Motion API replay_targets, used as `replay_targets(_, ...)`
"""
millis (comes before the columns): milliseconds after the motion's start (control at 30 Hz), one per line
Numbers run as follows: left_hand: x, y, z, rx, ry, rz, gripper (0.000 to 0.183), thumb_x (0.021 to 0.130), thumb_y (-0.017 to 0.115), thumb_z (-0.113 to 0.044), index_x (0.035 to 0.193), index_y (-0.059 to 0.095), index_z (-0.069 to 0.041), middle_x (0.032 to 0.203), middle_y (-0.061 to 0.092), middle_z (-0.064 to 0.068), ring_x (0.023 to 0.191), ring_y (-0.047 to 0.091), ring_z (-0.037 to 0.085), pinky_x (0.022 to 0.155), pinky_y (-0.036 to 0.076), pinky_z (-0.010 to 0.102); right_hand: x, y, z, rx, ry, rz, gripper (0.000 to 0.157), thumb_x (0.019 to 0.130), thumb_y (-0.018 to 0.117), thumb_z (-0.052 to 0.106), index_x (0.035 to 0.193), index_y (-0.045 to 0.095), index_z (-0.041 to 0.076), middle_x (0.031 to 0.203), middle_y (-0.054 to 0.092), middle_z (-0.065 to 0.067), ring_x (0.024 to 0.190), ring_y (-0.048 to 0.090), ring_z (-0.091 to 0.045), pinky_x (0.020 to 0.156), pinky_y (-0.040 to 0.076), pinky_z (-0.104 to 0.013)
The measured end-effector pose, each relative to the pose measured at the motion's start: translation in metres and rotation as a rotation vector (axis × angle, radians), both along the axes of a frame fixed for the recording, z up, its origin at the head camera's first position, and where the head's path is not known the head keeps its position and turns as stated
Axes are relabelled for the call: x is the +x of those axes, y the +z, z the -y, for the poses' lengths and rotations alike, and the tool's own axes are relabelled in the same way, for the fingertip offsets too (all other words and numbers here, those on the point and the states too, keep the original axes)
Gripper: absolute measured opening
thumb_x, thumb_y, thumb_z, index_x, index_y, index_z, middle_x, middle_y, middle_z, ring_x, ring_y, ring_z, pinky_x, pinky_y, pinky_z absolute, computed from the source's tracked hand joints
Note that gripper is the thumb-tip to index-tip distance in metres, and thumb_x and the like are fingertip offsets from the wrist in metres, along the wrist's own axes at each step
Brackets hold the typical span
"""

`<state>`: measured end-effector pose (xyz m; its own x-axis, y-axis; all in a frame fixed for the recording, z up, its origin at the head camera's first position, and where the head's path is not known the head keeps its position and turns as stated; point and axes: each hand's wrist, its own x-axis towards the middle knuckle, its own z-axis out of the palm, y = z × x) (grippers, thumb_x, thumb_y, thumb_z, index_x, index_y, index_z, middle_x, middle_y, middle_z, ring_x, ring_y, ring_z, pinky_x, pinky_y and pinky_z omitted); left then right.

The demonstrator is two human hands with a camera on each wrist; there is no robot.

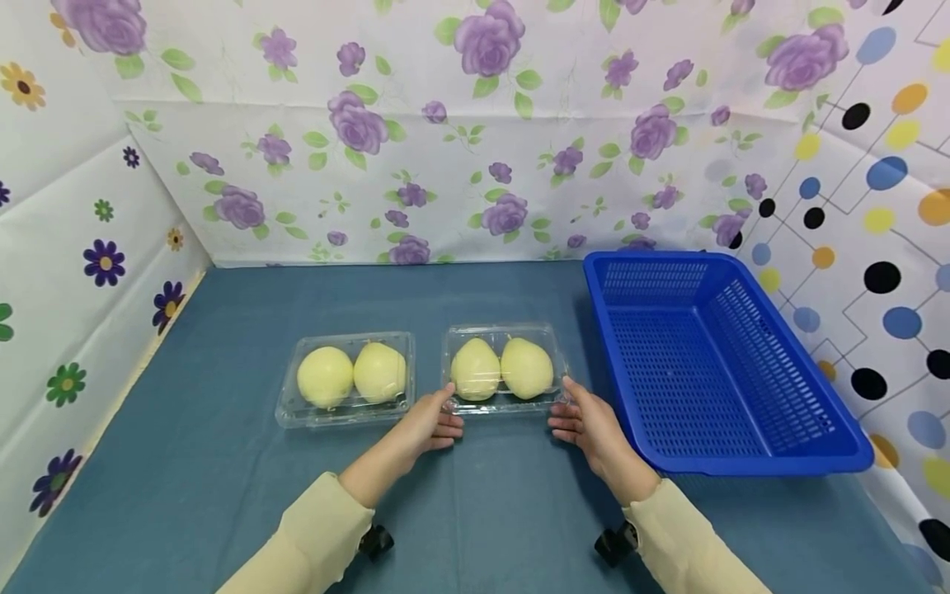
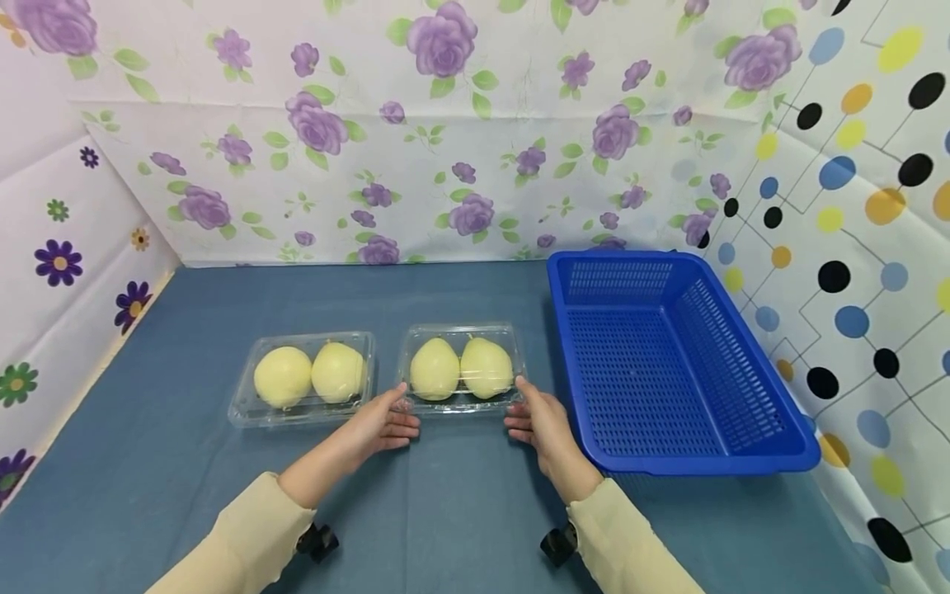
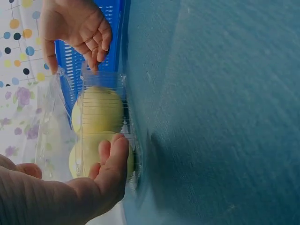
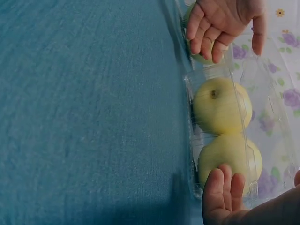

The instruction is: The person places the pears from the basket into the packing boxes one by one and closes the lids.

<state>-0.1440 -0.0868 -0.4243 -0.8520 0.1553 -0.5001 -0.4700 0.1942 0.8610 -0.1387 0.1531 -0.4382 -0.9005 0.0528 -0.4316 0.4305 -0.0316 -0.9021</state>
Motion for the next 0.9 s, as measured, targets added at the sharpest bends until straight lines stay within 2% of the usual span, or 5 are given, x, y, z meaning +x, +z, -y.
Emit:
replay_targets(267,-0.001,-0.005,0.002,0.024,0.009,-0.041,0.035,0.103,0.035,-0.030,0.108,0.045,0.003,0.115,0.059,0.027,0.107,0.060,0.039,0.092,0.049,0.045,-0.002,-0.005,-0.001,-0.014,-0.011,0.002,0.049,0.098,0.047,0.032,0.129,0.043,-0.006,0.088,0.059,-0.002,0.079,0.061,-0.013,0.076,0.053,-0.028)
replay_targets(567,-0.002,-0.013,0.005,0.025,-0.012,-0.055,0.041,0.104,0.038,-0.026,0.123,0.047,0.009,0.117,0.060,0.026,0.107,0.061,0.034,0.092,0.050,0.042,-0.003,-0.011,0.002,-0.016,-0.032,0.013,0.035,0.098,0.044,0.025,0.112,0.053,-0.006,0.089,0.059,-0.003,0.077,0.061,-0.014,0.074,0.053,-0.028)
replay_targets(900,-0.005,-0.020,0.006,0.066,-0.017,-0.073,0.030,0.104,0.038,-0.020,0.109,0.053,0.006,0.099,0.065,0.016,0.084,0.066,0.016,0.082,0.055,0.036,-0.005,-0.018,0.001,-0.026,-0.054,-0.030,0.025,0.099,0.046,0.021,0.096,0.057,-0.002,0.076,0.060,0.000,0.071,0.061,-0.013,0.069,0.053,-0.027)
